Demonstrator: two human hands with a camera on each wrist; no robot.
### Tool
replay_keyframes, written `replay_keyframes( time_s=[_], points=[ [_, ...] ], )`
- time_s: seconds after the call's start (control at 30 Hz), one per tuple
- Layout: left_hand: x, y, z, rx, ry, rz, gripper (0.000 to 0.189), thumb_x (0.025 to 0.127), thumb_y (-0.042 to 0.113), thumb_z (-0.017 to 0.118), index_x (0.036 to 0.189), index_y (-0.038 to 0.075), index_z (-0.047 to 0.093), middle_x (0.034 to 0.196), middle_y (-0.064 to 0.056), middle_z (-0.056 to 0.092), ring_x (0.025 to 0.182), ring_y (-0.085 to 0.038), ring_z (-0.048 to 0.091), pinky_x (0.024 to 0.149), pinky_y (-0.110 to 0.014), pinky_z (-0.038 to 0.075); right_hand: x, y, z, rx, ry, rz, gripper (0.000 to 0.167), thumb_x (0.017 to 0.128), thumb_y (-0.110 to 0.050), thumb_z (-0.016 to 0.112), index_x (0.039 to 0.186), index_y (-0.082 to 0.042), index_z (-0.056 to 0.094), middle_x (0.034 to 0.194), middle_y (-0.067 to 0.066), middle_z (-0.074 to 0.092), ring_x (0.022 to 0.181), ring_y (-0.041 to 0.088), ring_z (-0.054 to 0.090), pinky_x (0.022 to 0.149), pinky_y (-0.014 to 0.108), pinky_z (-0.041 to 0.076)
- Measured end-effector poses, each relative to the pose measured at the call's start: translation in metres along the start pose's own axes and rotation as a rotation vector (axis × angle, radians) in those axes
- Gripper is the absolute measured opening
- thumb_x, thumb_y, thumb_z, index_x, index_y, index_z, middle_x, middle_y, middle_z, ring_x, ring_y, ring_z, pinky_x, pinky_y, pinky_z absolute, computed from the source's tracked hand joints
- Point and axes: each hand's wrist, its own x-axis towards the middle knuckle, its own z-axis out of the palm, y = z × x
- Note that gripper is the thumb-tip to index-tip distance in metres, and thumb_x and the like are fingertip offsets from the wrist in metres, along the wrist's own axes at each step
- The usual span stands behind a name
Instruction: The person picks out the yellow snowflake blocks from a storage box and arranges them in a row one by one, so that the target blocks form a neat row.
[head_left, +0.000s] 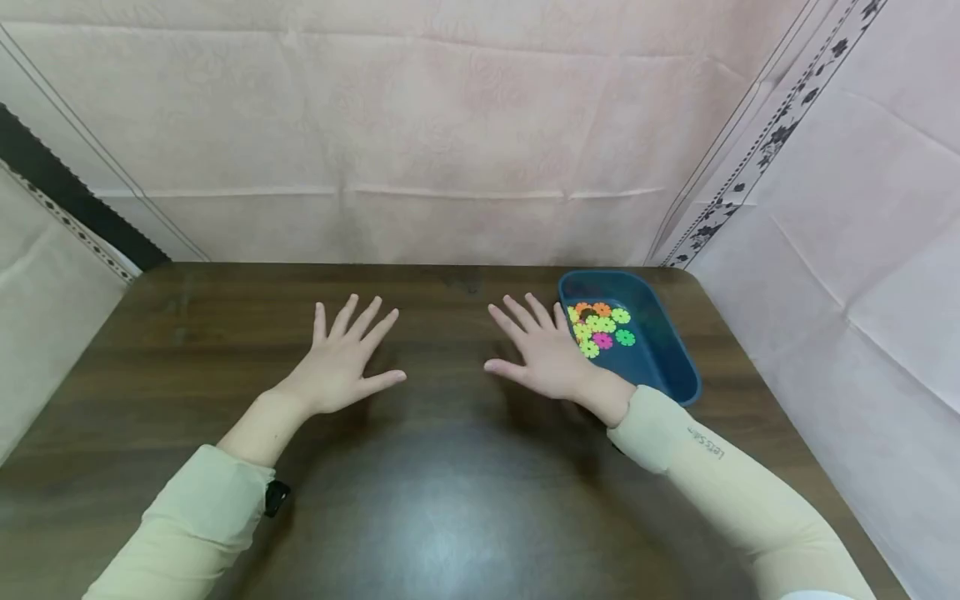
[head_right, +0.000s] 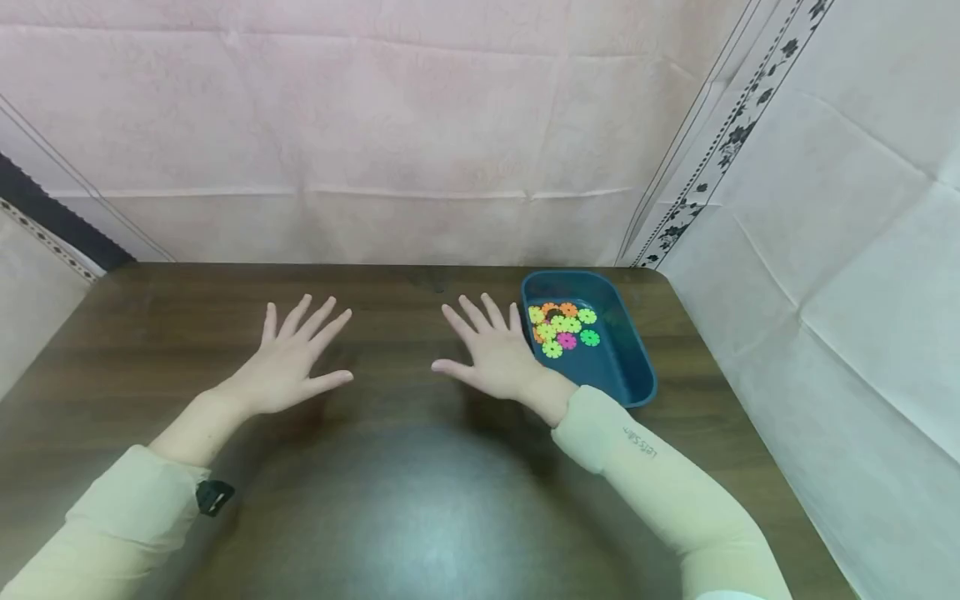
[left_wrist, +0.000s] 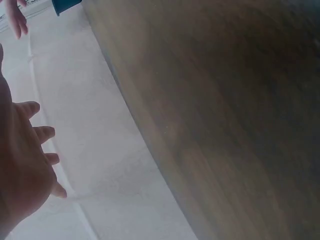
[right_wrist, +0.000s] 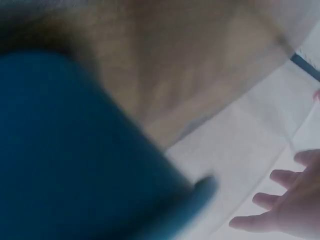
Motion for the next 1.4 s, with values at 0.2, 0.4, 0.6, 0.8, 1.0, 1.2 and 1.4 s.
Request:
replay_keyframes(
  time_s=[0.2, 0.4, 0.6, 0.8, 1.0, 1.2, 1.4],
  points=[
    [0.001, 0.001, -0.001, -0.103, -0.027, -0.027, 0.083, 0.089, 0.061, 0.046, 0.151, 0.017, 0.013, 0.158, -0.015, 0.008, 0.143, -0.041, -0.003, 0.104, -0.071, -0.015, -0.014, 0.022, -0.025, 0.108, 0.035, 0.044, 0.071, 0.093, -0.052, 0.046, 0.151, -0.022, 0.018, 0.157, 0.008, 0.016, 0.144, 0.037, 0.01, 0.112, 0.065, 0.006],
    [0.003, 0.002, 0.001, -0.221, -0.021, -0.036, 0.081, 0.09, 0.058, 0.048, 0.151, 0.017, 0.014, 0.157, -0.014, 0.011, 0.143, -0.04, 0.003, 0.106, -0.07, -0.01, -0.032, 0.064, -0.047, 0.333, 0.064, 0.152, 0.066, 0.097, -0.047, 0.04, 0.151, -0.018, 0.016, 0.157, 0.011, 0.016, 0.143, 0.036, 0.011, 0.113, 0.061, 0.01],
    [0.011, 0.005, 0.001, -0.378, 0.018, -0.038, 0.079, 0.09, 0.047, 0.056, 0.15, 0.015, 0.018, 0.156, -0.013, 0.017, 0.143, -0.038, 0.011, 0.112, -0.064, 0.0, -0.05, 0.103, -0.062, 0.55, 0.193, 0.299, 0.063, 0.097, -0.04, 0.045, 0.149, -0.011, 0.024, 0.149, 0.022, 0.031, 0.136, 0.039, 0.03, 0.111, 0.056, 0.026],
    [0.016, 0.009, 0.0, -0.531, 0.049, -0.055, 0.075, 0.09, 0.041, 0.059, 0.15, 0.016, 0.021, 0.155, -0.007, 0.022, 0.143, -0.032, 0.013, 0.113, -0.058, 0.017, -0.065, 0.138, -0.058, 0.695, 0.339, 0.438, 0.062, 0.096, -0.039, 0.049, 0.146, -0.007, 0.03, 0.146, 0.022, 0.036, 0.134, 0.035, 0.035, 0.11, 0.053, 0.029],
    [0.018, 0.012, 0.0, -0.614, 0.058, -0.061, 0.071, 0.091, 0.037, 0.058, 0.149, 0.015, 0.023, 0.154, -0.008, 0.024, 0.143, -0.032, 0.014, 0.112, -0.058, 0.02, -0.075, 0.168, -0.04, 0.807, 0.423, 0.548, 0.064, 0.094, -0.041, 0.052, 0.146, -0.009, 0.032, 0.149, 0.016, 0.035, 0.131, 0.01, 0.041, 0.114, 0.036, 0.03],
    [0.019, 0.014, 0.002, -0.652, 0.044, -0.065, 0.071, 0.092, 0.042, 0.056, 0.149, 0.016, 0.022, 0.154, -0.011, 0.023, 0.143, -0.034, 0.016, 0.111, -0.06, 0.02, -0.082, 0.186, -0.022, 0.935, 0.352, 0.588, 0.068, 0.094, -0.04, 0.05, 0.149, -0.01, 0.022, 0.154, 0.016, 0.022, 0.139, 0.016, 0.031, 0.114, 0.033, 0.03],
    [0.02, 0.018, 0.004, -0.665, 0.041, -0.063, 0.07, 0.092, 0.04, 0.056, 0.149, 0.016, 0.022, 0.155, -0.01, 0.023, 0.143, -0.033, 0.016, 0.111, -0.06, 0.021, -0.085, 0.198, -0.009, 1.001, 0.297, 0.621, 0.071, 0.095, -0.042, 0.047, 0.15, -0.011, 0.016, 0.156, 0.016, 0.015, 0.144, 0.027, 0.016, 0.118, 0.045, 0.016]
  ],
)
